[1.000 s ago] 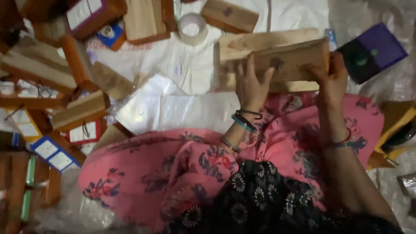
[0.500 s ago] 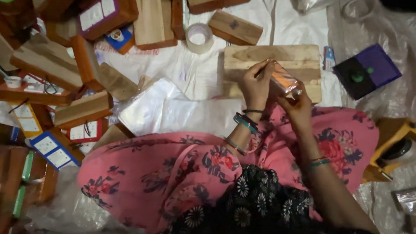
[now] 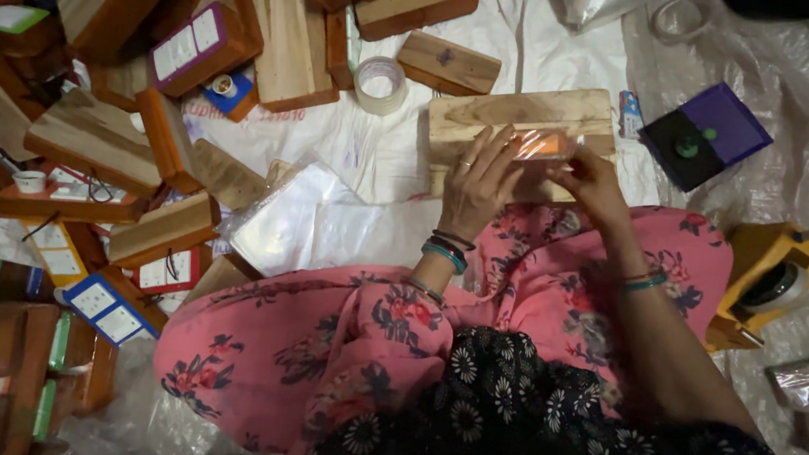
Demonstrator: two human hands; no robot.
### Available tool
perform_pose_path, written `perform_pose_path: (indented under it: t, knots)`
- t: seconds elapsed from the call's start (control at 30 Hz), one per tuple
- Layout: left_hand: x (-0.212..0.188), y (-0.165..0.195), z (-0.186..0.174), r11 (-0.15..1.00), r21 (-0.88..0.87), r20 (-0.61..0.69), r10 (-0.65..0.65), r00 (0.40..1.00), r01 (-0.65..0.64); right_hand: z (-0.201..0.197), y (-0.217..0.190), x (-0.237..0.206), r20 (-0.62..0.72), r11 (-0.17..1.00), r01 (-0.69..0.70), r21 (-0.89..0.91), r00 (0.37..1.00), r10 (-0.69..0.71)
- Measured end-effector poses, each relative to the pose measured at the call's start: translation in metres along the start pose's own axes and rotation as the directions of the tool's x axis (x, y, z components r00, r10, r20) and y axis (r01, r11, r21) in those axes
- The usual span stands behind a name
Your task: The person sits on the floor and wraps small wooden boxes in clear plastic film, smoothing the film around each box by hand. Wrapped boxes are set aside with a pile of already wrapped boxes nearby, and a tape dispenser sits within reach.
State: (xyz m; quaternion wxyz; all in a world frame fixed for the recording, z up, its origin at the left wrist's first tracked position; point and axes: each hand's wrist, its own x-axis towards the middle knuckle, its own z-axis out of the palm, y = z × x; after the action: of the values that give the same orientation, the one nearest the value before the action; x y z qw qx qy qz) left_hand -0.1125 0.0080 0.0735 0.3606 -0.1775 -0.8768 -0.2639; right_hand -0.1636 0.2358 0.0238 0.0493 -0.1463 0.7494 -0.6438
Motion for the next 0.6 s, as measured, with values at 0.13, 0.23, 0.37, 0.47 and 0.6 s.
perform_pose_path:
  t: [0.13,0.23,0.37,0.47,0.6]
  knots:
    - [-0.004,0.005,0.016,0.995,-0.094,-0.018,-0.030,0.999,0.029,0.010,0.014,-0.019,-0.136,0.955,-0.244,0.168,0.954,0.268]
    - [-0.009,0.009,0.022,0.985,-0.139,-0.039,-0.104,0.994,0.098,0.025,0.029,-0.047,-0.155,0.976,-0.187,0.115,0.967,0.204]
    - [-0.010,0.011,0.022,0.984,-0.133,-0.062,-0.129,0.990,0.119,0.042,0.029,-0.071,-0.011,0.953,-0.237,0.190,0.970,0.243]
    - [-0.009,0.013,0.021,0.978,-0.161,-0.080,-0.146,0.986,0.132,0.047,0.016,-0.073,0.041,0.967,-0.251,-0.039,0.967,0.252]
    - [-0.007,0.015,0.020,0.977,-0.137,-0.057,-0.170,0.984,0.161,0.048,0.005,-0.068,0.040,0.967,-0.201,-0.159,0.977,0.210]
